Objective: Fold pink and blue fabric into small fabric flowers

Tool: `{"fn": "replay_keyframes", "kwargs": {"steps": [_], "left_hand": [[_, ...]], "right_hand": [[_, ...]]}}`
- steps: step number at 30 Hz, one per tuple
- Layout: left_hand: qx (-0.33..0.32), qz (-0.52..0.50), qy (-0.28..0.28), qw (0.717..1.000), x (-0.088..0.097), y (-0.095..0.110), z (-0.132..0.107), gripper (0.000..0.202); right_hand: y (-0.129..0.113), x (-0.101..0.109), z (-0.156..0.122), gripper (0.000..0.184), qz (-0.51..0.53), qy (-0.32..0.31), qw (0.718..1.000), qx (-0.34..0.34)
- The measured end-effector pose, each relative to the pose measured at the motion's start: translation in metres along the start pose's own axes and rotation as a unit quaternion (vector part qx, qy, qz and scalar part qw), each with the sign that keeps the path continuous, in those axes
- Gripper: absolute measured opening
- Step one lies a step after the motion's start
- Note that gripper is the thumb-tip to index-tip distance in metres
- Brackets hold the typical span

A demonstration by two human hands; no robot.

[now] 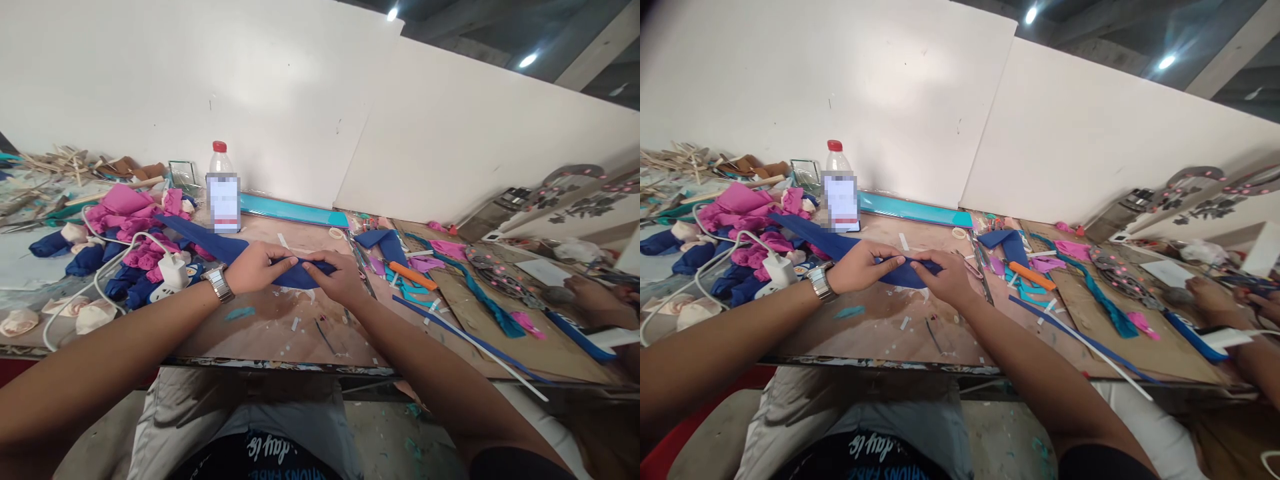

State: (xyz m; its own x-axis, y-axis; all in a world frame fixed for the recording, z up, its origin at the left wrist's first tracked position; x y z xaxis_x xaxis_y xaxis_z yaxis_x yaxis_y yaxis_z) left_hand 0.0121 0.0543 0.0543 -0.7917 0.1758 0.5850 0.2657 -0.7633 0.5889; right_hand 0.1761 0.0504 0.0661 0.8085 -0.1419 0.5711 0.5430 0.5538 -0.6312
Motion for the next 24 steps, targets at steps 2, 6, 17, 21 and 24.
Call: {"fn": "replay_keyframes", "kwargs": {"steps": [2, 6, 17, 21, 24], "left_hand": [[0.0, -0.006, -0.006, 1.0, -0.001, 0.0, 0.0, 0.043], [0.008, -0.024, -0.02, 0.999, -0.003, -0.001, 0.0, 0.035], [0.064, -0.133, -0.008, 0.989, -0.008, -0.012, 0.0, 0.03], [0.087, -0.172, -0.005, 0.981, -0.01, -0.015, -0.001, 0.029], [0.087, -0.184, -0.007, 0.979, -0.009, -0.014, -0.001, 0.029]], "right_hand": [[0.001, 0.0, 0.0, 0.011, 0.004, 0.002, 1.0, -0.004], [0.0, 0.001, 0.001, 0.01, 0.008, -0.002, 1.0, -0.007], [-0.014, -0.001, -0.002, 0.009, 0.037, -0.033, 0.997, 0.057], [-0.015, 0.0, -0.002, 0.01, 0.032, -0.031, 0.997, 0.07], [-0.015, -0.001, -0.003, 0.011, 0.024, -0.034, 0.996, 0.077]]}}
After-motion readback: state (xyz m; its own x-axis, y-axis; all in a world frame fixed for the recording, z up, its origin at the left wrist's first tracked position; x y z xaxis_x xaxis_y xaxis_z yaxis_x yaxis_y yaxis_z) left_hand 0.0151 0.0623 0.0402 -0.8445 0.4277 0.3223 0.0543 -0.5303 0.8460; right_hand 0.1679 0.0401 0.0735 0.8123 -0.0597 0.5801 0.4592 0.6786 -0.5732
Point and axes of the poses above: each hand's wrist, its own z-axis towards the middle knuckle, its own x-axis out of the back of the hand, y = z × x, the point moved 8 cm from there along z, towards the middle knuckle, and after that the axes turned 15 degrees about -x, right-handed, at the moved point
